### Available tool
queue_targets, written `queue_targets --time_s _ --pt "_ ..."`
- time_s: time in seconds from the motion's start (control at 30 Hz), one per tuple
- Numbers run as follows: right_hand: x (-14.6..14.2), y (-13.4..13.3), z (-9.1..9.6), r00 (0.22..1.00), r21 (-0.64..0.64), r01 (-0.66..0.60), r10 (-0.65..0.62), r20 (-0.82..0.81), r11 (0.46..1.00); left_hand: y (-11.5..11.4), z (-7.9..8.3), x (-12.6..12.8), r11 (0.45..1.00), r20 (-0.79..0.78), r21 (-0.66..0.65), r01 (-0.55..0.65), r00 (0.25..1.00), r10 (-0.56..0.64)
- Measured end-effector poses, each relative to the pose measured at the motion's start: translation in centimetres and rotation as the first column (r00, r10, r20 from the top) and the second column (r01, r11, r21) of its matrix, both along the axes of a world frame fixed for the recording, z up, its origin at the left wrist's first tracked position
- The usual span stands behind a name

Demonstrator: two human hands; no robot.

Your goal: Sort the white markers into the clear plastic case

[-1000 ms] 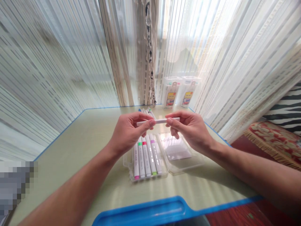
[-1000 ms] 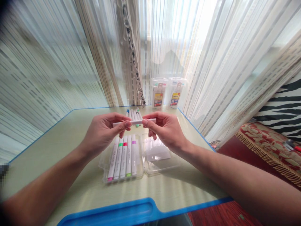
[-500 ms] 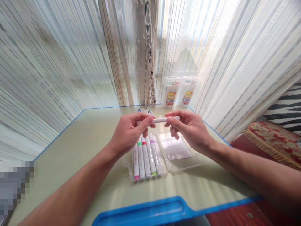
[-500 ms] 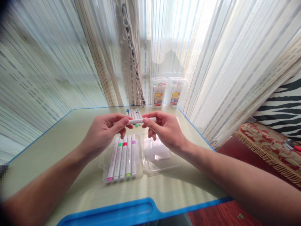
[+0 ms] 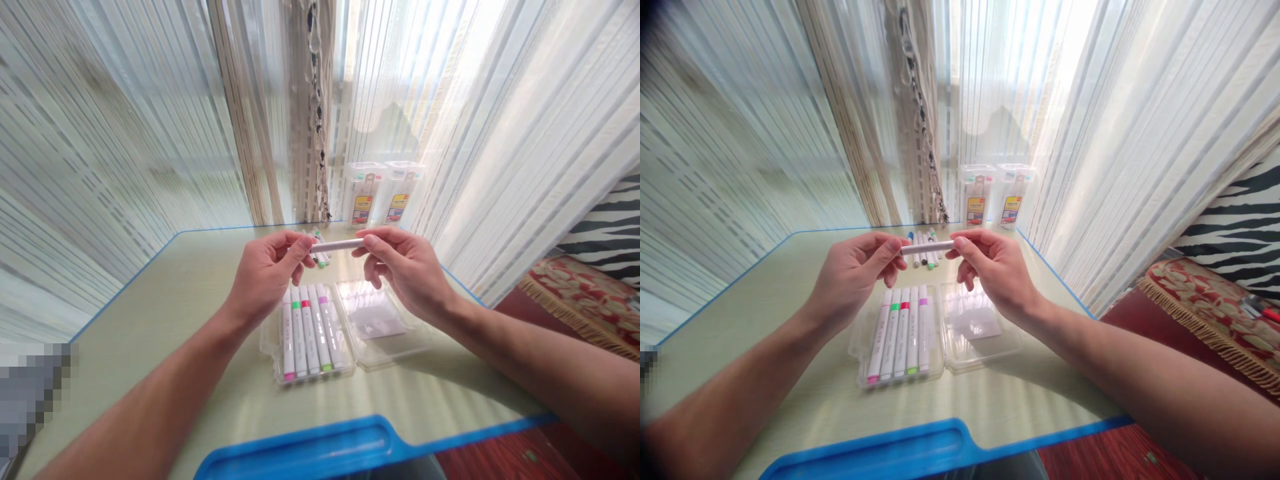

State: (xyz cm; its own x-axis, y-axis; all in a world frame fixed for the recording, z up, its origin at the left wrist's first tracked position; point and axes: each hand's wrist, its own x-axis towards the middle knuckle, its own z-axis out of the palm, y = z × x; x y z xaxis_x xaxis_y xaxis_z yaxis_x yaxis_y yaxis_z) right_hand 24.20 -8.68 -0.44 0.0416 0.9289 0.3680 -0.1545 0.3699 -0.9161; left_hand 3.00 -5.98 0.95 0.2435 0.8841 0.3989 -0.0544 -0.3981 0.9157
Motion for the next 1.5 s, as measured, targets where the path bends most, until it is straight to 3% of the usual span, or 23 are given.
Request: queue_targets --time_s 0.5,0.77,1.0,1.5 --pt "0.1 0.5 0.5 0.989 -0.071 0.113 -0.119 -0.093 0.991 0.5 -0.1 -0.3 0.993 0.124 -0.039 -0.115 0.985 0.118" --pt "0.4 0.9 0.3 0.991 -0.198 0.080 -0.100 -0.094 0.977 -0.2 0.2 -0.2 0.991 0.188 -0.046 0.126 0.975 -0.116" --pt "0.7 1.2 -0.3 0.995 -0.241 0.036 -0.057 -0.080 0.970 -0.8 0.1 -0.5 0.929 0.155 -0.127 0.348 0.932 -0.328" --pt "0.4 0.9 -0.1 0.998 -0.283 -0.001 -0.018 -0.064 0.959 -1.1 0.2 -0.6 0.877 0.118 -0.146 0.459 0.888 -0.445"
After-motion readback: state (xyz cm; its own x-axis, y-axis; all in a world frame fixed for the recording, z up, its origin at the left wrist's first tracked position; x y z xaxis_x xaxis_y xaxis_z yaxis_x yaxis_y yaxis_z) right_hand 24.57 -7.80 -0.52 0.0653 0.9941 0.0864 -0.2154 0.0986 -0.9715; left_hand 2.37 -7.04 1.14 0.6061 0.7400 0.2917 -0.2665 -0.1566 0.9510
